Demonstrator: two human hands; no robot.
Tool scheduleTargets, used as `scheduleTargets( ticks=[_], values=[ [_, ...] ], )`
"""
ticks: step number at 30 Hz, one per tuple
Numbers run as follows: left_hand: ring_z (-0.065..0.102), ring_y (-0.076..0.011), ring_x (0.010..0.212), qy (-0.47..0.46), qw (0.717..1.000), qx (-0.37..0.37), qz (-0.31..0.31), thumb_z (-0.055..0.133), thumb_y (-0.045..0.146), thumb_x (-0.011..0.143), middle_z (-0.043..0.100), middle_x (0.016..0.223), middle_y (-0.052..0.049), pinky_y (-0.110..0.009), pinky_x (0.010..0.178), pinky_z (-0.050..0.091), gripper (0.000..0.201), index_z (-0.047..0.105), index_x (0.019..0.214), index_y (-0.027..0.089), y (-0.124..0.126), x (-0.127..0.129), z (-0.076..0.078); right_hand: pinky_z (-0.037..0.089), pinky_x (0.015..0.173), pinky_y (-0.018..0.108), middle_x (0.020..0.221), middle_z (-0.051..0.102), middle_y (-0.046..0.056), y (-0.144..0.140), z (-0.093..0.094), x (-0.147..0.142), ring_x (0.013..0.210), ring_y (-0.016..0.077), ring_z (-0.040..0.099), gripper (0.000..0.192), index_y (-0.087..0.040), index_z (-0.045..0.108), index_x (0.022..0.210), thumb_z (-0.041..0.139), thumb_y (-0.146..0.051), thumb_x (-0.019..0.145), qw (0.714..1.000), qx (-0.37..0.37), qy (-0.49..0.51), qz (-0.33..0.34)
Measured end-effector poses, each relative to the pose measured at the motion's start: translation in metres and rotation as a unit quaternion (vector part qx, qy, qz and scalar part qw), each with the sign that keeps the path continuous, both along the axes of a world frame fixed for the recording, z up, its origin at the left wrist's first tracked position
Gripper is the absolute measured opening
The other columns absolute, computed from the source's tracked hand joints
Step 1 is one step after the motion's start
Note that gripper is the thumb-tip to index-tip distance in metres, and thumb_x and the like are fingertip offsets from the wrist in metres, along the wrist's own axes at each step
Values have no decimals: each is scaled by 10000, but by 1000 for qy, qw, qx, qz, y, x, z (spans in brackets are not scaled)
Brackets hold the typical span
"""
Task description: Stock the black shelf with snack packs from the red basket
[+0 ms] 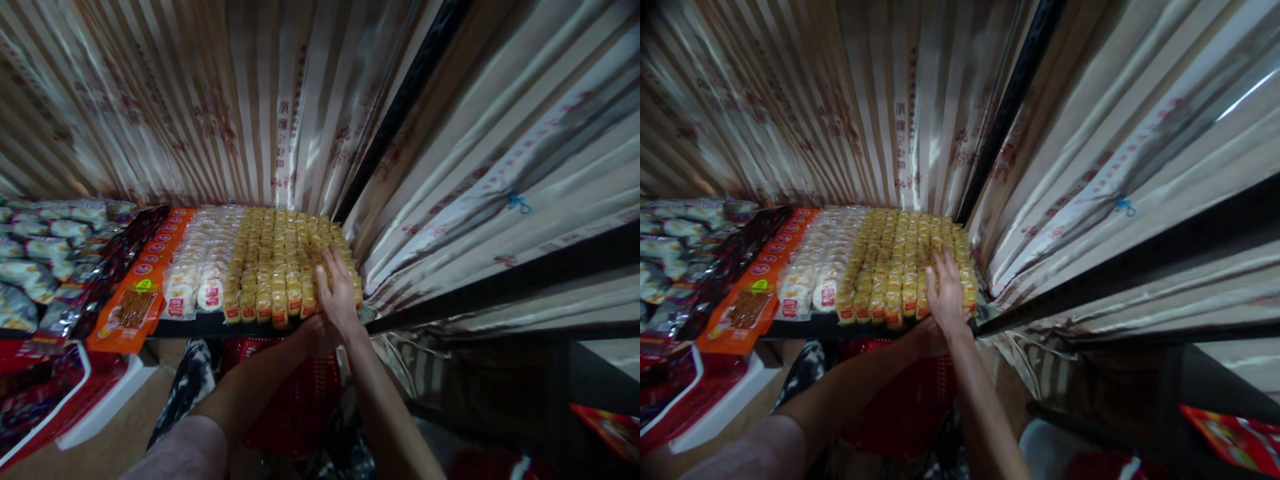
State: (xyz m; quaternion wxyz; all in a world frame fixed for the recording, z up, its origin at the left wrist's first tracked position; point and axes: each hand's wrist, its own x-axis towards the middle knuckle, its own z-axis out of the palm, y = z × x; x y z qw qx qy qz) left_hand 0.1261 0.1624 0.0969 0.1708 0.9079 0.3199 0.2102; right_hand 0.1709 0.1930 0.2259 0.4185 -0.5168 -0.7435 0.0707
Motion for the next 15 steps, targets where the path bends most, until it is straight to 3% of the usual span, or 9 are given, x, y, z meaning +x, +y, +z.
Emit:
scheduleTargets(
  ticks=[4, 8, 11, 15],
  values=[
    [338, -175, 1323, 25, 994, 76, -70, 248, 159, 919, 510, 1329, -97, -333, 1118, 235, 404, 486, 1240, 103, 0, -6, 3, 375, 1045, 421, 1342, 488, 114, -70, -20, 26, 1251, 189, 440, 360, -174, 522, 1235, 382, -249, 912, 997, 12, 49, -60],
    [236, -198, 1370, 98, 981, 156, -60, 277, 192, 917, 402, 1413, -133, -341, 1139, 190, 430, 412, 1303, 61, -1, -7, 8, 403, 1015, 441, 1325, 502, 122, -123, -62, 47, 1243, 208, 452, 363, -180, 522, 1231, 360, -215, 908, 994, -32, 38, -99],
    [189, -180, 1384, 122, 972, 193, -58, 306, 191, 907, 353, 1441, -138, -308, 1146, 164, 448, 385, 1320, 37, -1, -10, 14, 427, 985, 447, 1322, 502, 136, -147, -90, 50, 1247, 230, 450, 366, -168, 522, 1226, 360, -231, 904, 988, -45, 61, -132],
    [193, -181, 1384, 115, 960, 241, -85, 342, 176, 895, 388, 1428, -107, -330, 1142, 191, 420, 425, 1293, 69, -2, -14, 19, 450, 959, 442, 1327, 497, 139, -161, -106, 48, 1231, 237, 469, 369, -172, 524, 1224, 360, -243, 901, 982, -66, 94, -152]
  ],
)
